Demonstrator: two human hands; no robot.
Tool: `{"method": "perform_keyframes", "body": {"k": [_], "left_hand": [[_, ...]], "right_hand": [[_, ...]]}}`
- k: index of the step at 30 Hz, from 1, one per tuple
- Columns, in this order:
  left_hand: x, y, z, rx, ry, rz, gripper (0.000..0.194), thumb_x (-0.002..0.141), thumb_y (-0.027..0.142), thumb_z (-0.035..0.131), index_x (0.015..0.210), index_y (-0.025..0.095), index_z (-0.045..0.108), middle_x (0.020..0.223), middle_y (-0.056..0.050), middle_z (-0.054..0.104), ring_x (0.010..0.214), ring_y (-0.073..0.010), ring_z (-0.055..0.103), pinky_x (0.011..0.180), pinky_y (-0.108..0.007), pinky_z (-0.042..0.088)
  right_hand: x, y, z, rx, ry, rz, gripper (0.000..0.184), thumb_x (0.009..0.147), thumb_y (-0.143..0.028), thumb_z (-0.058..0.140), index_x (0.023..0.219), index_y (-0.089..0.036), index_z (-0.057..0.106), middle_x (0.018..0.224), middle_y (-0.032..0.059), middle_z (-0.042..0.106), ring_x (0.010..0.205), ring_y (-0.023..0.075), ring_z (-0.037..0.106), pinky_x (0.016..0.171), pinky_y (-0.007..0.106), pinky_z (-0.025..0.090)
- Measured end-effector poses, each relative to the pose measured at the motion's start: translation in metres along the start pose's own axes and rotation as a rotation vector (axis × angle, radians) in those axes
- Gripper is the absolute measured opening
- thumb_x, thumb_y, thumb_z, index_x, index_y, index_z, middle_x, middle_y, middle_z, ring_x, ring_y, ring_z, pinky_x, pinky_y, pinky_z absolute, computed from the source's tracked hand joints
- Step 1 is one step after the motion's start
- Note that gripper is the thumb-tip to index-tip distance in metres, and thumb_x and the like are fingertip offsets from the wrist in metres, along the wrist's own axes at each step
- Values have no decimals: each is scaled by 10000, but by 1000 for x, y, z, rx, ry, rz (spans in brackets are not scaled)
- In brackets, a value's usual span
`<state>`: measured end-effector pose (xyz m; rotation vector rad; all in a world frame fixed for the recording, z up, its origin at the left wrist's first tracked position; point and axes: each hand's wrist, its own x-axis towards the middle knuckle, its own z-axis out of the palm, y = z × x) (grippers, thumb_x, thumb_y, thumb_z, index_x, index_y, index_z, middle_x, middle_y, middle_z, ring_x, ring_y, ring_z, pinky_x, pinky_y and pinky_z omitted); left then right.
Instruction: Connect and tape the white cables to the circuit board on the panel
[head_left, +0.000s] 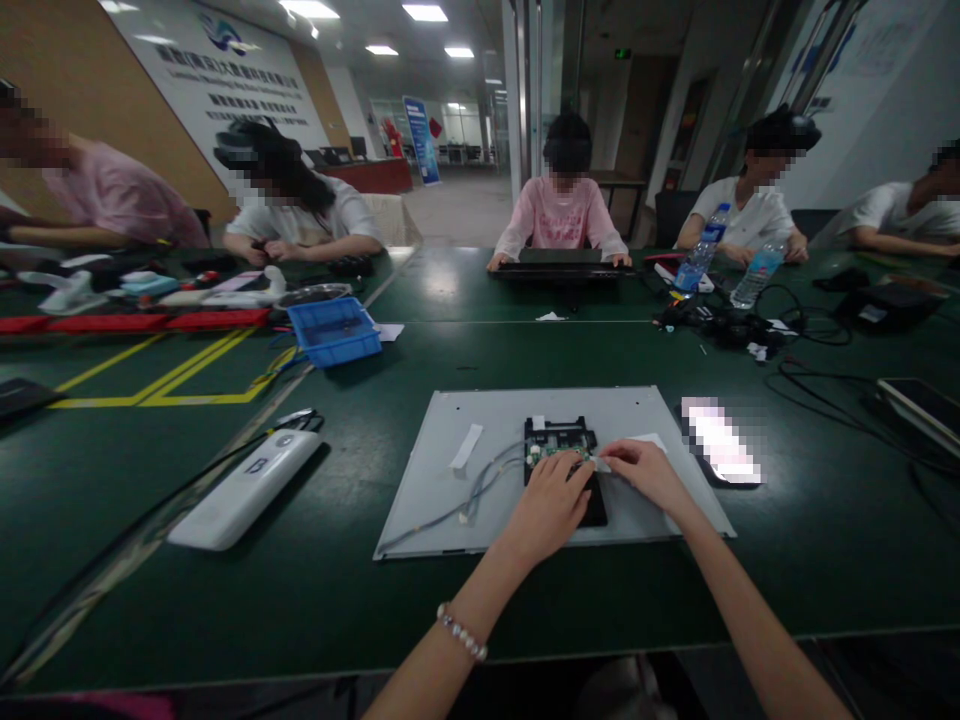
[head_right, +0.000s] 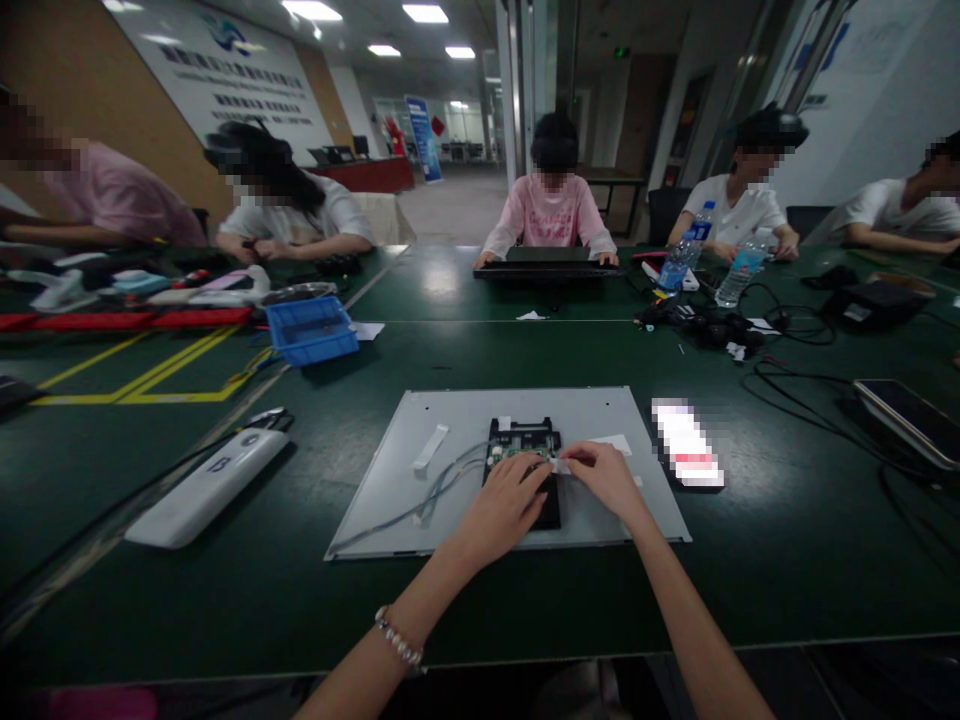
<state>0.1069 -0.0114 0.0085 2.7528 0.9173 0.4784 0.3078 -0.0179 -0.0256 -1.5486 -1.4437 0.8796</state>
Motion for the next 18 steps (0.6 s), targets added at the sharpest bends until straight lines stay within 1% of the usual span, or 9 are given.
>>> {"method": "perform_keyframes", "body": {"k": [5, 10, 18], "left_hand": [[0, 0, 0, 7, 4, 2, 381, 866, 159, 463, 1240, 209, 405, 1227, -80, 484, 1162, -222, 435, 1017, -418, 341], [-1, -1, 1, 23, 15, 0, 390, 861, 161, 473, 1241, 219, 409, 1230, -76, 485, 1150, -222, 443, 1010, -418, 354], [0, -3, 2, 38, 13, -1, 408, 859, 167, 462, 1258, 218, 391, 1241, -71, 480, 1166, -221, 436, 1013, -418, 354]], "right_hand": [[1, 3, 1, -14, -11, -3, 171, 719, -248, 563, 802, -177, 693, 803, 42, 710, 761, 182, 655, 761, 305, 489], [0, 3, 4, -38, -14, -47, 161, 731, -254, 554, 798, -188, 684, 796, 34, 707, 754, 183, 651, 737, 301, 491], [1, 6, 8, -40, 24, -57, 164, 733, -260, 557, 804, -192, 687, 793, 35, 704, 752, 184, 647, 737, 312, 492]]}}
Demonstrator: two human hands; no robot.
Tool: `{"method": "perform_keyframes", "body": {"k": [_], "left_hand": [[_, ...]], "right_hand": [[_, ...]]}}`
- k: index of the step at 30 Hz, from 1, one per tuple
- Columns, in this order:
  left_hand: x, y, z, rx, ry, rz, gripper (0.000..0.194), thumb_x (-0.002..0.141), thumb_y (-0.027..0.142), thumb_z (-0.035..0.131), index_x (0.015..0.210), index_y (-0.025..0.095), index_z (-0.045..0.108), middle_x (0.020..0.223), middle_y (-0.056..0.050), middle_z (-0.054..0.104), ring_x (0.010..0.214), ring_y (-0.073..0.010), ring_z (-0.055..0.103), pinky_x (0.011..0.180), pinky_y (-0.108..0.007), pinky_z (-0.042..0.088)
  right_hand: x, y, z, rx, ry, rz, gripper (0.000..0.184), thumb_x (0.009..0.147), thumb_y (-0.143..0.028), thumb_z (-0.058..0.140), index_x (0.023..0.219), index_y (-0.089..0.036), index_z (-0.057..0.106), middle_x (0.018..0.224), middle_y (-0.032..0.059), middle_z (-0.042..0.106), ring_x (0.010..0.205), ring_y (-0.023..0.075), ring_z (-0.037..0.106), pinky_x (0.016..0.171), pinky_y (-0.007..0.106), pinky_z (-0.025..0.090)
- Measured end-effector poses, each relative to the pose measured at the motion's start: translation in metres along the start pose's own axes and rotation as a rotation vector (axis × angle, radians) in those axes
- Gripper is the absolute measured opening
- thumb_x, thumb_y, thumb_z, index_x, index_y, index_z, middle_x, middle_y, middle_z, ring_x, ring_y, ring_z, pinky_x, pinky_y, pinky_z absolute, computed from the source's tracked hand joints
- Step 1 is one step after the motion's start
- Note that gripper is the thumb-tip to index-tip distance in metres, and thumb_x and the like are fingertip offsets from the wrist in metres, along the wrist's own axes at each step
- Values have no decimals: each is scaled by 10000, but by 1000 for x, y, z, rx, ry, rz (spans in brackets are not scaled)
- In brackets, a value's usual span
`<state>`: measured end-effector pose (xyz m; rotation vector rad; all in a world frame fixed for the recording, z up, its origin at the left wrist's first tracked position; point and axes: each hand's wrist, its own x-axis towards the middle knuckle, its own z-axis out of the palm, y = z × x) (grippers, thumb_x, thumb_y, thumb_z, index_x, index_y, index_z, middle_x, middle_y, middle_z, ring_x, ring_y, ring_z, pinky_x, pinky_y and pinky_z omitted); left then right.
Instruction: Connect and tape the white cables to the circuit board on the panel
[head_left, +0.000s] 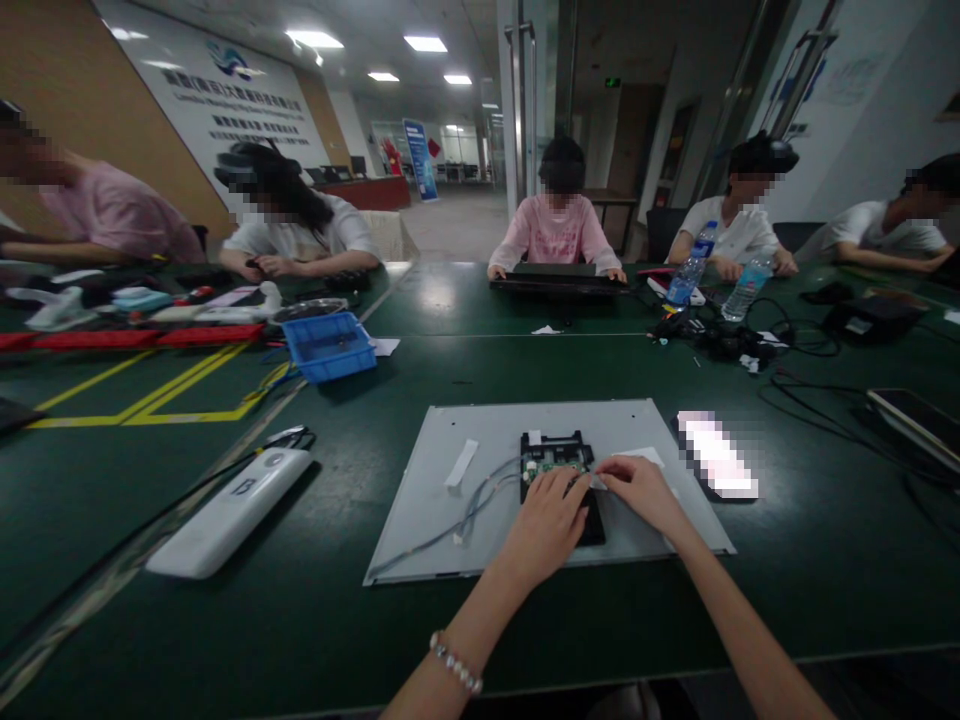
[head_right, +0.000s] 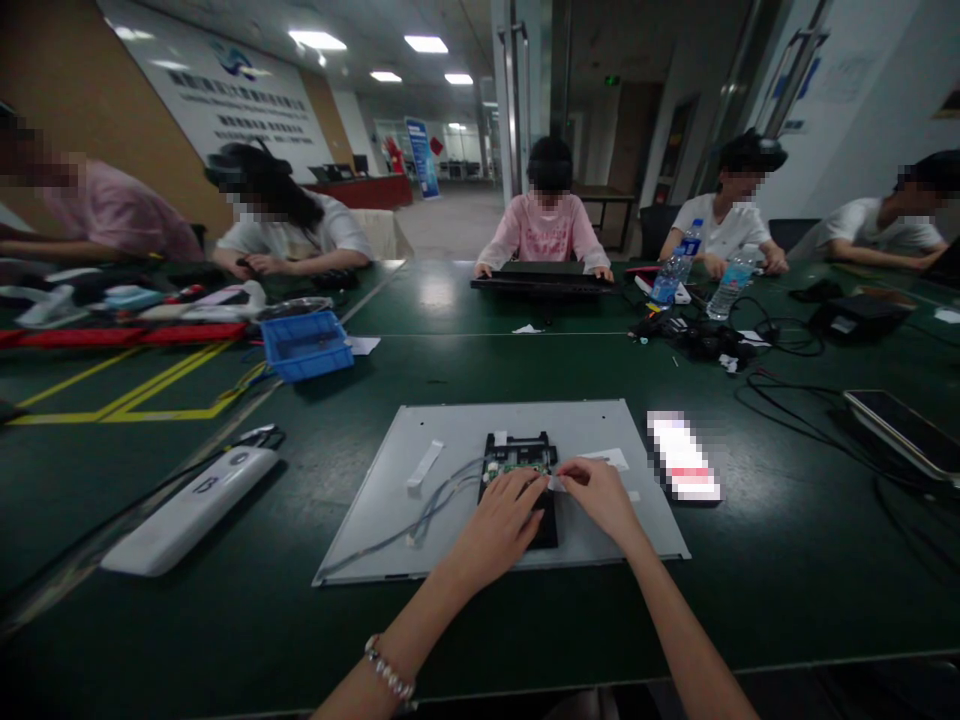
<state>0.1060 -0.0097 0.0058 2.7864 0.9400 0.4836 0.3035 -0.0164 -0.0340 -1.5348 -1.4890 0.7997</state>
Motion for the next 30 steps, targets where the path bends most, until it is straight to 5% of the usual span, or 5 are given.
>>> {"method": "perform_keyframes", "body": {"k": [12, 30], "left_hand": [[0, 0, -1, -9, -2, -17, 457, 859, 185, 472, 1301, 204, 357, 1248, -80, 484, 1153, -228, 446, 1002, -407, 359], [5, 6, 0, 85, 1, -7, 331, 885, 285, 480, 1208, 222, 443, 1201, -78, 490, 1117, -243, 460, 950, -421, 371]], "right_hand": [[0, 2, -4, 74, 41, 54, 200, 734, -287, 558, 830, -165, 683, 795, 47, 694, 684, 169, 622, 662, 287, 483], [-4, -7, 0, -112, 28, 5, 174, 746, -271, 556, 844, -207, 686, 811, 29, 702, 702, 172, 635, 707, 299, 491]]}}
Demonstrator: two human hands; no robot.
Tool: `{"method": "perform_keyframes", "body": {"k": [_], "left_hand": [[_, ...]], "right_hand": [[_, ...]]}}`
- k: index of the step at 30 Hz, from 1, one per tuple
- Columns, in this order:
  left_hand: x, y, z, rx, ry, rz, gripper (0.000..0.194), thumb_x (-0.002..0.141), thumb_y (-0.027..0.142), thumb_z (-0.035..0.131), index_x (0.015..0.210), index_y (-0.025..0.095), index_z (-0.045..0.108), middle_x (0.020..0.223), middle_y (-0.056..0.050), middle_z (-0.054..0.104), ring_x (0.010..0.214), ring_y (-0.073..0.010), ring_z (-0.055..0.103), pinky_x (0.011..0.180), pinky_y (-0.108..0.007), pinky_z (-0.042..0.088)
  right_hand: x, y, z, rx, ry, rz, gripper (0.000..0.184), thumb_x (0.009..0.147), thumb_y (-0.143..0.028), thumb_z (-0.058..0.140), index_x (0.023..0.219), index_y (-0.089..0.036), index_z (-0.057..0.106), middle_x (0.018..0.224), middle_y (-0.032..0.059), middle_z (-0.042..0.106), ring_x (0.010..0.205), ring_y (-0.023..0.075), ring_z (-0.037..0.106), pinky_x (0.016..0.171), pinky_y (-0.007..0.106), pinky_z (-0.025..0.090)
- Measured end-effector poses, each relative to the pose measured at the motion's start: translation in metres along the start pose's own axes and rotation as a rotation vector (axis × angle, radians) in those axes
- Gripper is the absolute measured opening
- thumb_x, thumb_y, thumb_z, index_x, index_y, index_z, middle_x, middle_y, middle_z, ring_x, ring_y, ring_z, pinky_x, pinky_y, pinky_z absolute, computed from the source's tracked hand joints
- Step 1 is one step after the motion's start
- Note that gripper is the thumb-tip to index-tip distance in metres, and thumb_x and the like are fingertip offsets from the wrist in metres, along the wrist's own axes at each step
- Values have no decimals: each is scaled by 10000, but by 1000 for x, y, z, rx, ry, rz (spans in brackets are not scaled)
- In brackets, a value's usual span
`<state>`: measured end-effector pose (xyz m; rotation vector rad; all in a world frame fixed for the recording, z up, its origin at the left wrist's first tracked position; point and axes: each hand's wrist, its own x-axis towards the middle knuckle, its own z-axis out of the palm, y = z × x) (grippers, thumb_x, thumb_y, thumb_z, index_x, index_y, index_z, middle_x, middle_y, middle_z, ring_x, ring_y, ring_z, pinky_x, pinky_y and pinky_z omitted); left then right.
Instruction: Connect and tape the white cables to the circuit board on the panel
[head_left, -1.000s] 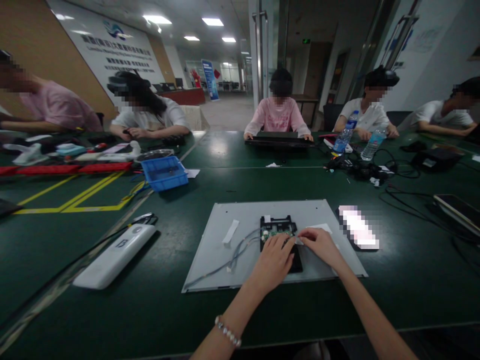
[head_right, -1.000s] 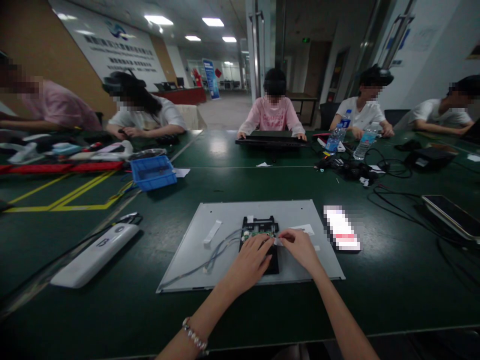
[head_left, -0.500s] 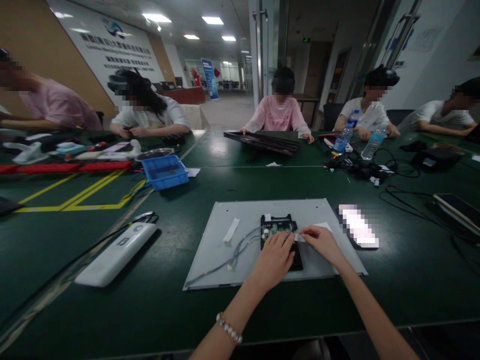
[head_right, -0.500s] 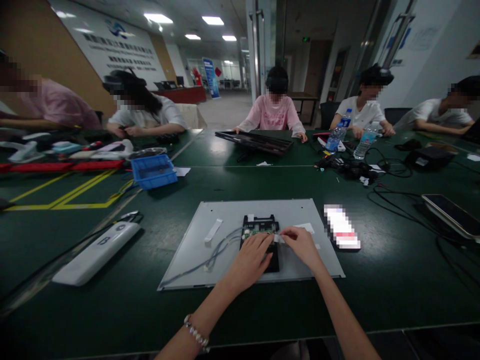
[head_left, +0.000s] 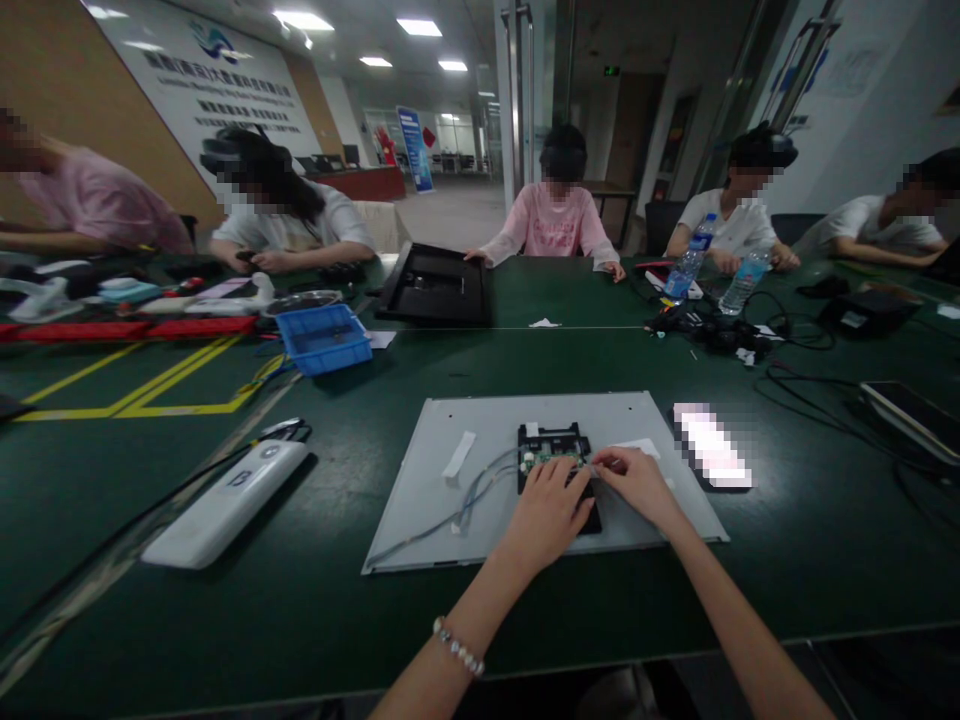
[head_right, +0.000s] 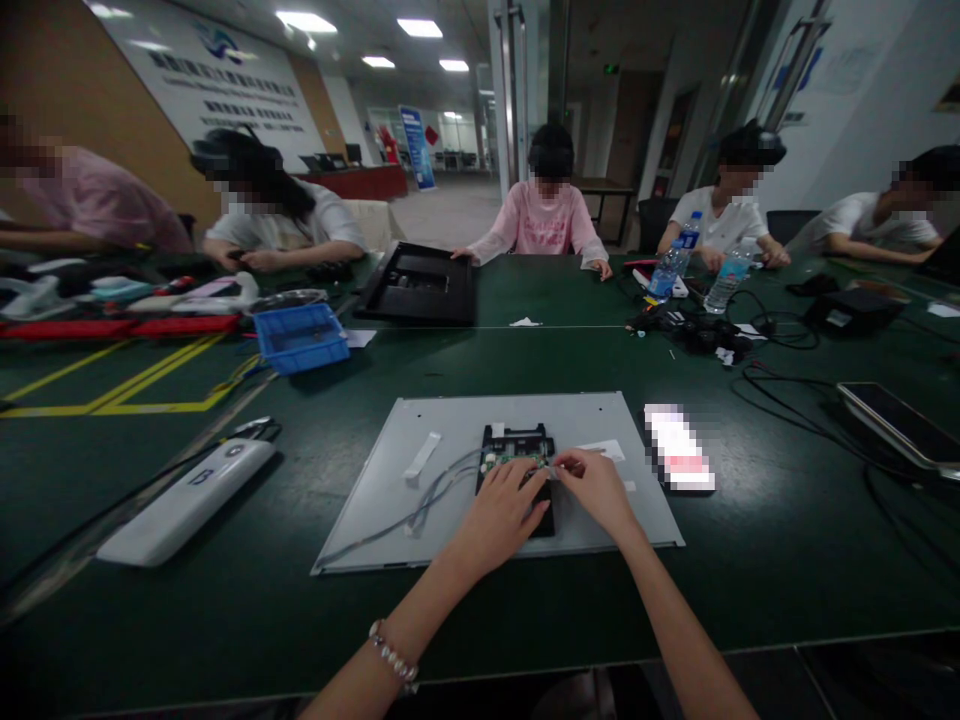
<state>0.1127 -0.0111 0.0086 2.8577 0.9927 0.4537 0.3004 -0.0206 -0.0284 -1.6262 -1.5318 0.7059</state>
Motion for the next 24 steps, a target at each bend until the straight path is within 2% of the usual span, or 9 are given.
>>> {"method": "perform_keyframes", "body": {"k": [6, 10, 13, 15, 17, 20, 22, 24], "left_hand": [[1, 4, -1, -4, -2, -2, 358, 875, 268, 495, 1222, 208, 432, 1207, -80, 497, 1130, -235, 466, 964, -408, 374], [-1, -7, -20, -44, 78, -20, 387, 879, 215, 465, 1262, 212, 414, 1277, -84, 466, 1171, -230, 448, 992, -406, 367], [-3, -43, -45, -68, 167, -143, 342, 884, 171, 410, 1221, 194, 466, 1227, -84, 505, 1119, -226, 486, 968, -402, 396], [-5, -78, -58, -95, 209, -246, 348, 858, 151, 426, 1199, 176, 491, 1193, -85, 517, 1066, -211, 521, 957, -377, 410], [-8, -114, -63, -104, 217, -338, 372, 809, 141, 468, 1177, 168, 515, 1185, -89, 512, 957, -193, 569, 906, -348, 443], [-13, -153, -56, -180, 65, -364, 437, 734, 123, 505, 1167, 174, 539, 1172, -81, 519, 797, -153, 592, 806, -301, 476], [-15, -166, -47, -224, -31, -353, 420, 691, 105, 514, 1099, 173, 590, 1096, -73, 558, 740, -139, 587, 760, -273, 471], [-15, -173, -40, -253, -46, -380, 345, 675, 105, 515, 990, 169, 639, 963, -58, 604, 699, -138, 580, 716, -257, 458]], "right_hand": [[-4, -3, -3, -7, 29, -72, 190, 755, -258, 543, 873, -193, 678, 914, 45, 662, 709, 152, 607, 703, 284, 490], [-8, -5, -6, -4, 47, -89, 207, 773, -244, 521, 914, -194, 665, 964, 51, 644, 728, 151, 595, 712, 289, 485], [-10, -7, -7, -42, 68, -95, 209, 789, -251, 506, 919, -205, 664, 948, 45, 645, 728, 157, 587, 717, 299, 472], [-12, -8, -7, -65, 86, -112, 210, 803, -247, 489, 919, -208, 660, 948, 43, 646, 737, 159, 589, 715, 298, 464], [-12, -9, -5, -93, 94, -137, 212, 811, -233, 471, 913, -212, 656, 949, 39, 648, 759, 164, 594, 714, 296, 458], [-13, -7, -2, -147, 87, -171, 220, 814, -213, 454, 903, -215, 655, 926, 35, 653, 774, 170, 595, 715, 300, 453], [-13, -6, -1, -169, 84, -183, 223, 813, -205, 449, 902, -212, 654, 912, 36, 653, 769, 171, 593, 709, 300, 454], [-14, -6, -1, -175, 89, -189, 220, 813, -204, 448, 893, -207, 653, 899, 37, 653, 758, 170, 592, 701, 300, 456]]}}
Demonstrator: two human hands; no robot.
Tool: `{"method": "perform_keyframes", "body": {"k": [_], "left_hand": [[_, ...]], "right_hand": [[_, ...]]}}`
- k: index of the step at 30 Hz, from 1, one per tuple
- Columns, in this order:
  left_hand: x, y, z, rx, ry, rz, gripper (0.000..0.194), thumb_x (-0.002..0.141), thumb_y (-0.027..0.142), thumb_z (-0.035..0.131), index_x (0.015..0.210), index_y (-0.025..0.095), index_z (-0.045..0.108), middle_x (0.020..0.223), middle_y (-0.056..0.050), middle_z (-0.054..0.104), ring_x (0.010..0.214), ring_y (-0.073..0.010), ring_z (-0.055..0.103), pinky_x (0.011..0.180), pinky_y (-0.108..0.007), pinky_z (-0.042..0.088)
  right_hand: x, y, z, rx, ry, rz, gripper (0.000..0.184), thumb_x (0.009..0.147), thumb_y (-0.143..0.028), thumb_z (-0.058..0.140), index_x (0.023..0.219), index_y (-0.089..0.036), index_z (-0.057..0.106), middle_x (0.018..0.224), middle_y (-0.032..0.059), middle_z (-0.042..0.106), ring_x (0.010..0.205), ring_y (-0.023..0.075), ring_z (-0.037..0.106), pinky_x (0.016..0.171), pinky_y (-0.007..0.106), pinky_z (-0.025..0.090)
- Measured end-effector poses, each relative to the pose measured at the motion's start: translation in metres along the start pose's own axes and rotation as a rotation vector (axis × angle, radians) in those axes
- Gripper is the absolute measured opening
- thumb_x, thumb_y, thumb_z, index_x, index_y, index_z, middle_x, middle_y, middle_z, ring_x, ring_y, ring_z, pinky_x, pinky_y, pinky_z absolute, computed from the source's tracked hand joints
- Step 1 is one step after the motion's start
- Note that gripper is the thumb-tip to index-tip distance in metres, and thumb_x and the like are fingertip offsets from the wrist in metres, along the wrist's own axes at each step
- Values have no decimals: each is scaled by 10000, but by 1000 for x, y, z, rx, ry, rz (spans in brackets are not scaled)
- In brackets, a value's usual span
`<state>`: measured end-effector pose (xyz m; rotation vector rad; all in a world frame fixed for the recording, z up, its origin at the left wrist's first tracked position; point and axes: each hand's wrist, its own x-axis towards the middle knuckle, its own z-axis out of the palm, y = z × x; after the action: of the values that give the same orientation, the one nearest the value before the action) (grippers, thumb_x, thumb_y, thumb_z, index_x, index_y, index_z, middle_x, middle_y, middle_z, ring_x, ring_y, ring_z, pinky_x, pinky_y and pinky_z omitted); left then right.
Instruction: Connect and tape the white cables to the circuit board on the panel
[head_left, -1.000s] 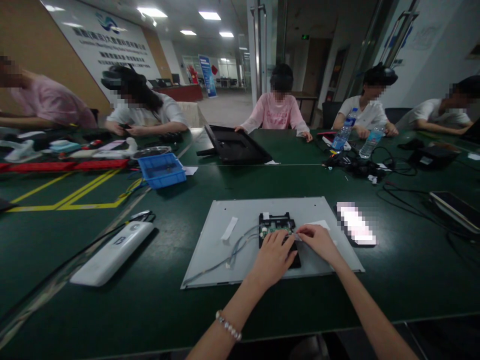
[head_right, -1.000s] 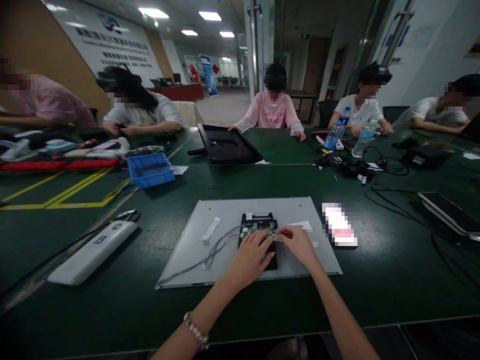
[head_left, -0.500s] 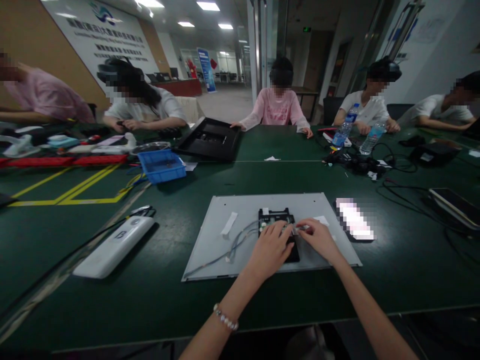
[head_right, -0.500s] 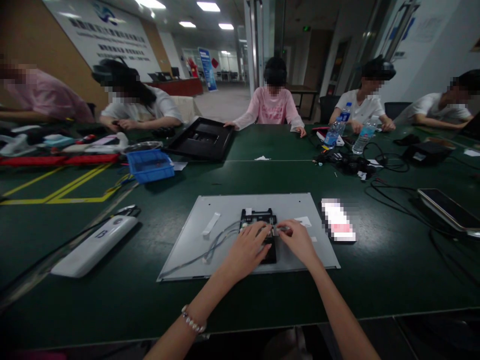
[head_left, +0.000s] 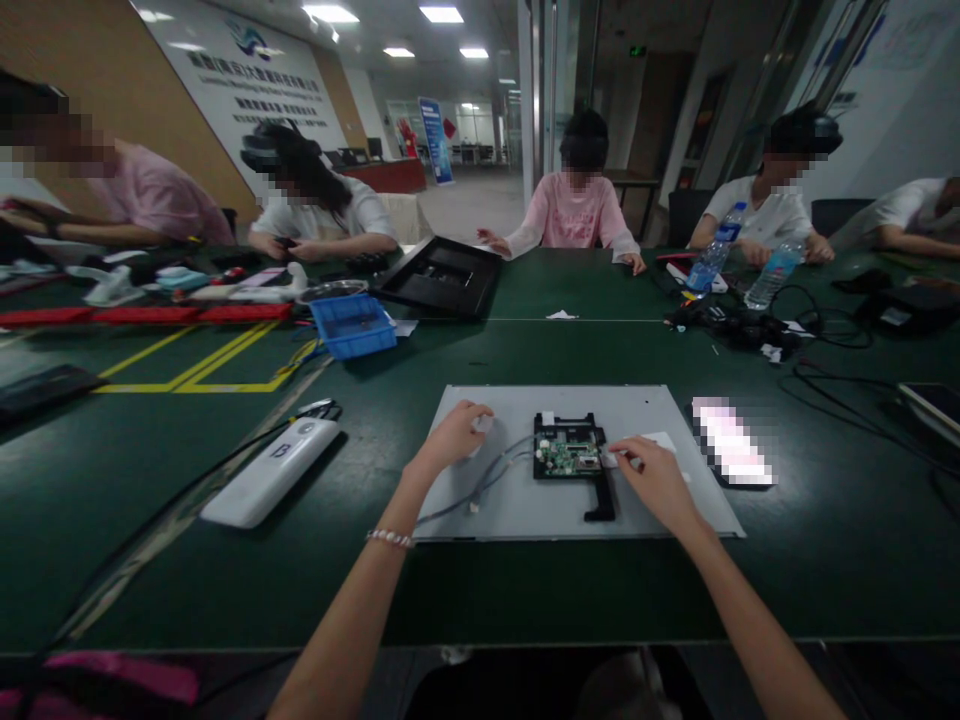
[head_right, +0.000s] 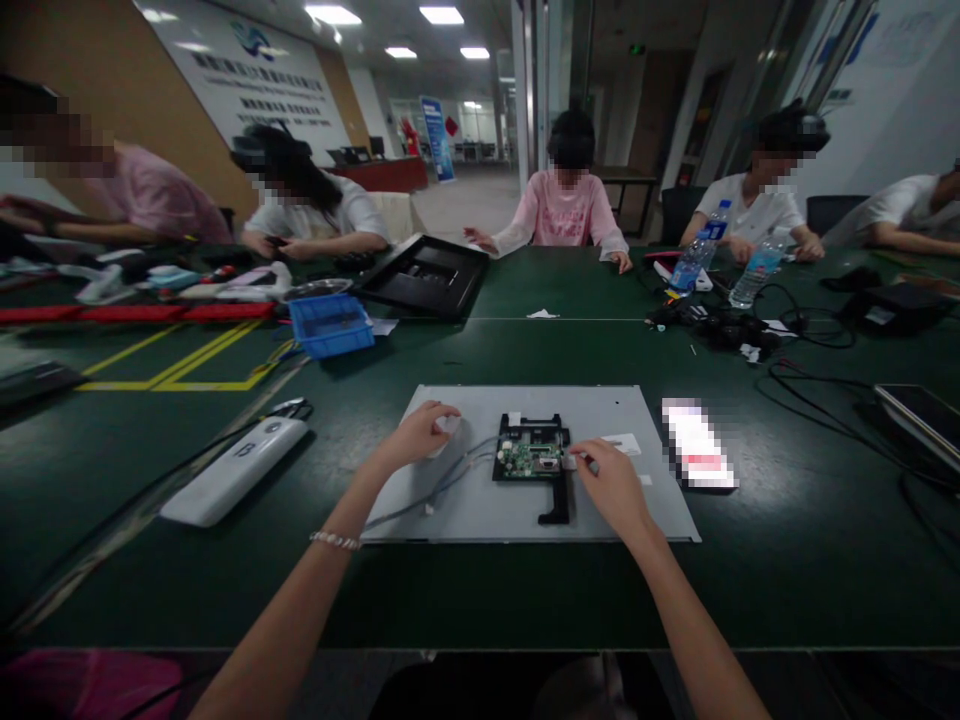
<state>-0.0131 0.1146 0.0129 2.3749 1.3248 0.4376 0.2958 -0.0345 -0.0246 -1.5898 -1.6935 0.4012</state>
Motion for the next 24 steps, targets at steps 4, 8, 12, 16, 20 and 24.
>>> {"method": "perform_keyframes", "body": {"k": [4, 8, 12, 16, 20, 24], "left_hand": [[2, -3, -2, -40, 29, -46, 142, 719, 197, 530, 769, 172, 661, 720, -21, 631, 648, -146, 574, 651, -245, 433], [-5, 3, -18, -218, 101, -101, 200, 775, 311, 515, 799, 168, 652, 744, -22, 656, 685, -146, 591, 650, -244, 444], [-24, 22, -22, -468, 183, -165, 219, 763, 362, 552, 817, 172, 647, 783, -22, 664, 732, -151, 601, 678, -256, 459], [-44, 41, -4, -374, 175, -173, 209, 765, 349, 540, 782, 176, 654, 737, -12, 661, 706, -155, 595, 687, -265, 454], [-52, 44, 18, -271, 161, -127, 192, 777, 307, 511, 768, 177, 651, 720, -6, 657, 701, -160, 603, 682, -260, 449], [-54, 41, 27, -140, 218, -127, 186, 760, 255, 526, 886, 176, 639, 795, -21, 657, 713, -170, 605, 705, -284, 465]], "right_hand": [[0, -4, -3, 9, -1, 17, 223, 813, -207, 444, 888, -207, 654, 911, 44, 656, 761, 173, 591, 682, 301, 461], [1, -9, -8, 48, 19, 40, 225, 818, -224, 443, 890, -212, 656, 926, 46, 659, 791, 180, 594, 686, 303, 469], [3, -23, -10, 79, 35, 44, 241, 834, -242, 437, 933, -213, 655, 962, 60, 656, 813, 188, 600, 670, 303, 481], [1, -54, -1, 87, -24, -70, 280, 860, -214, 423, 1059, -224, 620, 1073, 62, 625, 953, 198, 585, 792, 333, 494], [-7, -93, 22, 17, -156, -294, 370, 862, -179, 445, 1224, -204, 518, 1241, 71, 553, 1153, 204, 494, 1013, 394, 387], [-11, -115, 46, -75, -326, -486, 390, 840, -143, 475, 1229, -166, 497, 1256, 100, 542, 1180, 207, 477, 1012, 376, 400]]}}
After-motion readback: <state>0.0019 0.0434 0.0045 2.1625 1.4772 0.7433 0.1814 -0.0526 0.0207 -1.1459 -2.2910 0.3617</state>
